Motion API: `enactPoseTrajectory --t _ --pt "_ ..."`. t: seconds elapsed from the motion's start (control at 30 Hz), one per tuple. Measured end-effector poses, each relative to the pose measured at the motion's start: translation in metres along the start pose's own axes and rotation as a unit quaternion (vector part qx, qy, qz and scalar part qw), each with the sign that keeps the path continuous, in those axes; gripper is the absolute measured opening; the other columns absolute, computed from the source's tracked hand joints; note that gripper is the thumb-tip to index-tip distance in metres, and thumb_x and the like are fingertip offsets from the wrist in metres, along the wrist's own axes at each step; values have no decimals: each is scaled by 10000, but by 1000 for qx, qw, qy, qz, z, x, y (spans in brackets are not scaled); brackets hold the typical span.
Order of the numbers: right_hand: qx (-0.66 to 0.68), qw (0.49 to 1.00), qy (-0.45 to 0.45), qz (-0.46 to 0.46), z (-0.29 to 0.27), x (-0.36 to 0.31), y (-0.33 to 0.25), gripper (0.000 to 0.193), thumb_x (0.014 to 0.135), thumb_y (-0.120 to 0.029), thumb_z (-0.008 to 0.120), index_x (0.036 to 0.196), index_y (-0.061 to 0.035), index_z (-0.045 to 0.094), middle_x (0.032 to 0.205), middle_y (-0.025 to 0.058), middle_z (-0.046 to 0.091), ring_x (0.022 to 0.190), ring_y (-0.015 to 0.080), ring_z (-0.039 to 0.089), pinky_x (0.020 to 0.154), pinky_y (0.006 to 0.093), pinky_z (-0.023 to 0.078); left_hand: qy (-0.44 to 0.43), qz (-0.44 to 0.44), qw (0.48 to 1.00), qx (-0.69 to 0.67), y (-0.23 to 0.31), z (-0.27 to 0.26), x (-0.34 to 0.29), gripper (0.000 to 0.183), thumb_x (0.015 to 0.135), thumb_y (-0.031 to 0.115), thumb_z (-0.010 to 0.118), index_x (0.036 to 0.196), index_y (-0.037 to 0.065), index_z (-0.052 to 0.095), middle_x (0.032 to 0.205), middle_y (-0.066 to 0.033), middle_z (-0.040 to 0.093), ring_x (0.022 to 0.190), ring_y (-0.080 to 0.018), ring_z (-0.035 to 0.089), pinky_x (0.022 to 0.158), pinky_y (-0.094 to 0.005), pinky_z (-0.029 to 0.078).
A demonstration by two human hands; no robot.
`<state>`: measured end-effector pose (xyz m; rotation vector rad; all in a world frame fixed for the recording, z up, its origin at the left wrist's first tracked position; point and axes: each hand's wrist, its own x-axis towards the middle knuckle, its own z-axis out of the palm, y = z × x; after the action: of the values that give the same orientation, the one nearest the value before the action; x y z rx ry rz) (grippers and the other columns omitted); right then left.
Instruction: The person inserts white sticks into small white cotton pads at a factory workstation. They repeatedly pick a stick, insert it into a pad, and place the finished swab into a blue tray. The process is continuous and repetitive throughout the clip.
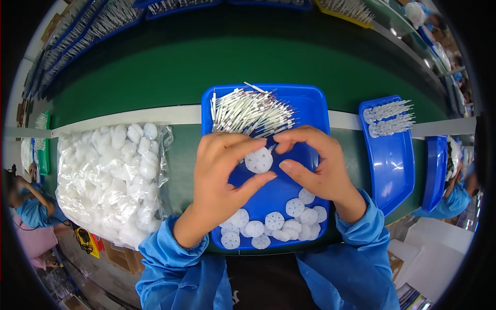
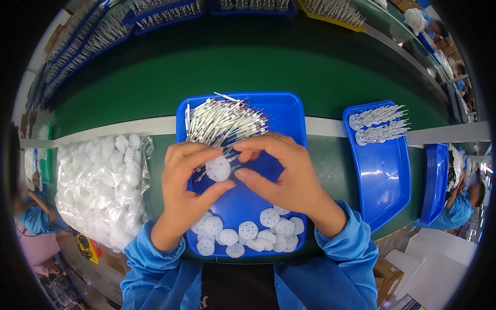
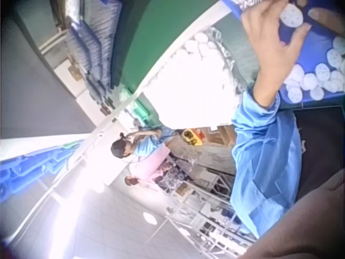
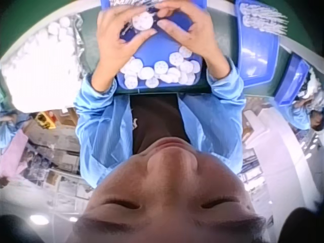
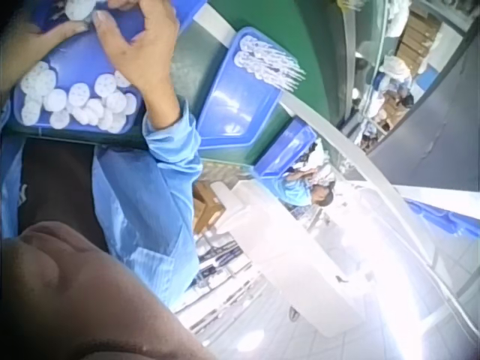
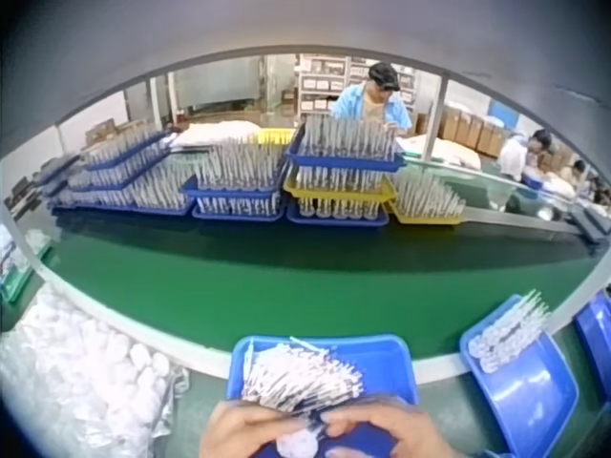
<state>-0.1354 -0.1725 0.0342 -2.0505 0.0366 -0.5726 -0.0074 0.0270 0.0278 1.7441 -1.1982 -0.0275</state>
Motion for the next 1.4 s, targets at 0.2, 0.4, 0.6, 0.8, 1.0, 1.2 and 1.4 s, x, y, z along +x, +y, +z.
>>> enactPoseTrajectory --t 0.2,0.4,0.6,0.8,1.0,1.2,1.4 --pt "67 995 -12 74 9 -11 -8 275 915 14 833 1178 -7 756 981 76 787 910 151 768 830 306 609 26 47 998 31 3 5 -3 613 701 106 970 1285 68 787 1191 -72 729 1074 -289 644 919 -402 528" --pt "183 971 14 152 10 -18 -3 161 957 6 807 1101 -2 737 985 57 782 921 114 747 816 281 597 9 51 999 -13 2 2 -1 624 728 107 960 1310 14 752 1239 -126 796 1072 -314 685 954 -422 547" --pt "195 965 -10 175 9 -12 -6 166 952 13 814 1065 -18 696 945 36 759 897 100 729 796 265 581 14 74 997 5 -1 7 -4 627 726 110 959 1314 37 752 1237 -103 798 1061 -303 687 928 -408 552" --pt "181 973 -23 144 -4 -12 -11 212 922 -8 842 1106 -11 737 952 52 790 883 122 751 815 290 597 11 50 998 -49 2 4 -2 504 796 122 916 1282 62 795 1228 -69 748 1017 -256 673 846 -368 549" --pt "-244 969 48 -16 2 76 24 172 894 -209 862 989 -76 811 814 44 714 776 219 716 741 373 555 19 -54 971 -230 -11 6 -9 321 950 98 797 1264 37 818 1258 -113 707 980 -198 652 829 -320 540" --pt "-244 967 19 -66 15 103 54 162 863 -144 855 1009 -91 809 750 21 622 673 195 642 629 358 498 4 -159 945 -286 -14 1 -8 309 1122 202 631 1243 -44 775 1224 -164 749 1051 -206 717 819 -288 588" --pt "190 970 84 123 -14 29 -1 52 1013 -24 765 1035 11 733 983 86 796 909 145 762 839 298 604 -6 -228 886 -403 -13 2 -13 375 1156 276 579 1260 -45 742 1256 -181 723 849 -168 713 652 -243 577"
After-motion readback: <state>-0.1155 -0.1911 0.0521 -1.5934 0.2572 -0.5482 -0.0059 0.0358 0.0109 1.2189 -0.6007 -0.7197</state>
